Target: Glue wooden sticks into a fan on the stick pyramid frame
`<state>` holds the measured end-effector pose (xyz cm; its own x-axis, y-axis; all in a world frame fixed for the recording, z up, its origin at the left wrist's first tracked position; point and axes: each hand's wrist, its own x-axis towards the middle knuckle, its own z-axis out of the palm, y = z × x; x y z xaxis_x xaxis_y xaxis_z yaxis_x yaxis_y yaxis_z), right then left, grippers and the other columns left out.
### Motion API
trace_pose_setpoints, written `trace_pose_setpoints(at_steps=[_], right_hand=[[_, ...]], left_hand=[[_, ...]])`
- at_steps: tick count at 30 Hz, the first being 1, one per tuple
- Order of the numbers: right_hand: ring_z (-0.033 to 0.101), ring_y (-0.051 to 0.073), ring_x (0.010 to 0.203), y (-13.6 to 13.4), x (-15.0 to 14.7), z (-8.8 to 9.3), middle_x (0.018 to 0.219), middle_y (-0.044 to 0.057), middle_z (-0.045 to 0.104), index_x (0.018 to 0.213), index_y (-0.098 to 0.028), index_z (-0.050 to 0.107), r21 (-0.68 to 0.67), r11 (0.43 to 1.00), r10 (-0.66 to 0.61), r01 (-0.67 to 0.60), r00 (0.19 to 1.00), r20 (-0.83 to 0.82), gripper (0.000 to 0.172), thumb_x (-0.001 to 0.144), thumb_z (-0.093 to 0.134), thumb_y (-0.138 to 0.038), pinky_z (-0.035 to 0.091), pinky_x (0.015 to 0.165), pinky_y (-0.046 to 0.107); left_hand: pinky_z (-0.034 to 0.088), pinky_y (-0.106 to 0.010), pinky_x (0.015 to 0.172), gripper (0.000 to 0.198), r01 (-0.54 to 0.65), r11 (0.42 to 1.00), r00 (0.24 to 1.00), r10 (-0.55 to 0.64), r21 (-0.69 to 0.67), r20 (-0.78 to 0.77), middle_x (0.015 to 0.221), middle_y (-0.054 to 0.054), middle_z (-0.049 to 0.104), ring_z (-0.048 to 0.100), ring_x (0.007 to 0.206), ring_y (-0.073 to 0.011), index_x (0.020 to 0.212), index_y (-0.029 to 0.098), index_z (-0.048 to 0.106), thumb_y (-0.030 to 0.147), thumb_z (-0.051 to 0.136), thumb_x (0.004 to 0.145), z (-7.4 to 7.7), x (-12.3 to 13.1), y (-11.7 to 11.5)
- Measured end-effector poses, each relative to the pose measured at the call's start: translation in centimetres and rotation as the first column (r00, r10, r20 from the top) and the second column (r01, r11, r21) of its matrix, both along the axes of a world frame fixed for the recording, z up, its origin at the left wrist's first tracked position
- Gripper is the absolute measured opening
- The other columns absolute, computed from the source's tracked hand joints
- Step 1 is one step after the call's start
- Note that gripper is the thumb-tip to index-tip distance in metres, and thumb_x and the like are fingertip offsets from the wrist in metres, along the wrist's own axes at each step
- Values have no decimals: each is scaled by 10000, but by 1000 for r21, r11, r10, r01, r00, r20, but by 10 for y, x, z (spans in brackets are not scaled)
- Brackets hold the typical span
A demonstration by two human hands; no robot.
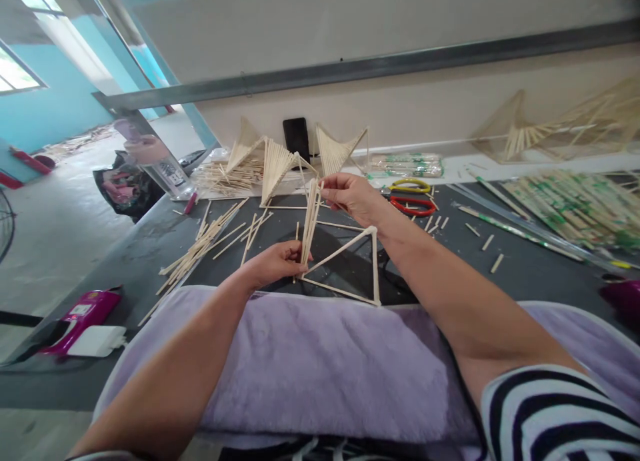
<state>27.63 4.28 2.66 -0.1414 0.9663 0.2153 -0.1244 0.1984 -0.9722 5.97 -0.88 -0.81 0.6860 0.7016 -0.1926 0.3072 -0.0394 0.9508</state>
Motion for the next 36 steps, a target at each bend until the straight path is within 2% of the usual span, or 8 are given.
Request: trace_pose_setpoints(at_steps=[5,12,18,26,32,36], right_hand=[[515,59,551,-1,-1,3,647,-36,572,740,-161,609,-53,998,-48,42,992,-119,226,606,760,-264,449,556,209],[524,84,545,5,14,10,591,-18,571,673,-164,602,37,985,-168,167,985,30,243,612,766,-333,460,547,234],[551,86,575,5,15,11,612,-16,587,681,-171,609,83,987,-140,139,990,1,203,638,750,-310,482,580,244],[524,43,544,4,13,13,596,-13,594,642,-145,610,-25,981,-193,191,976,-103,112,687,704,-185,449,576,220],[540,65,547,0,8,12,592,-28,585,656,-157,614,-29,984,-177,175,982,-72,196,605,773,-261,474,566,220],[550,78,559,-1,3,9,596,-23,583,672,-165,612,27,985,-167,168,986,-15,215,627,759,-315,477,564,227]], left_hand=[[374,-213,622,176,4,1000,1000,-3,26,-18,726,22,513,482,669,-89,829,131,547,212,619,690,1,2,0],[332,-202,554,225,38,999,999,-38,-2,-11,706,17,519,459,627,-84,901,127,564,247,604,715,1,-2,1],[313,-201,532,253,44,999,998,-44,5,-36,698,19,525,451,602,-81,924,132,574,275,606,718,1,-3,2],[321,-197,533,223,70,997,997,-70,18,-41,698,20,524,457,608,-81,913,135,562,260,591,730,-1,-4,4],[323,-196,525,256,65,997,996,-63,29,-61,710,10,530,446,601,-82,950,131,569,284,579,745,3,-2,2],[345,-199,543,273,79,997,995,-79,7,-54,750,-12,556,464,623,-88,982,129,568,295,564,765,7,-2,0]])
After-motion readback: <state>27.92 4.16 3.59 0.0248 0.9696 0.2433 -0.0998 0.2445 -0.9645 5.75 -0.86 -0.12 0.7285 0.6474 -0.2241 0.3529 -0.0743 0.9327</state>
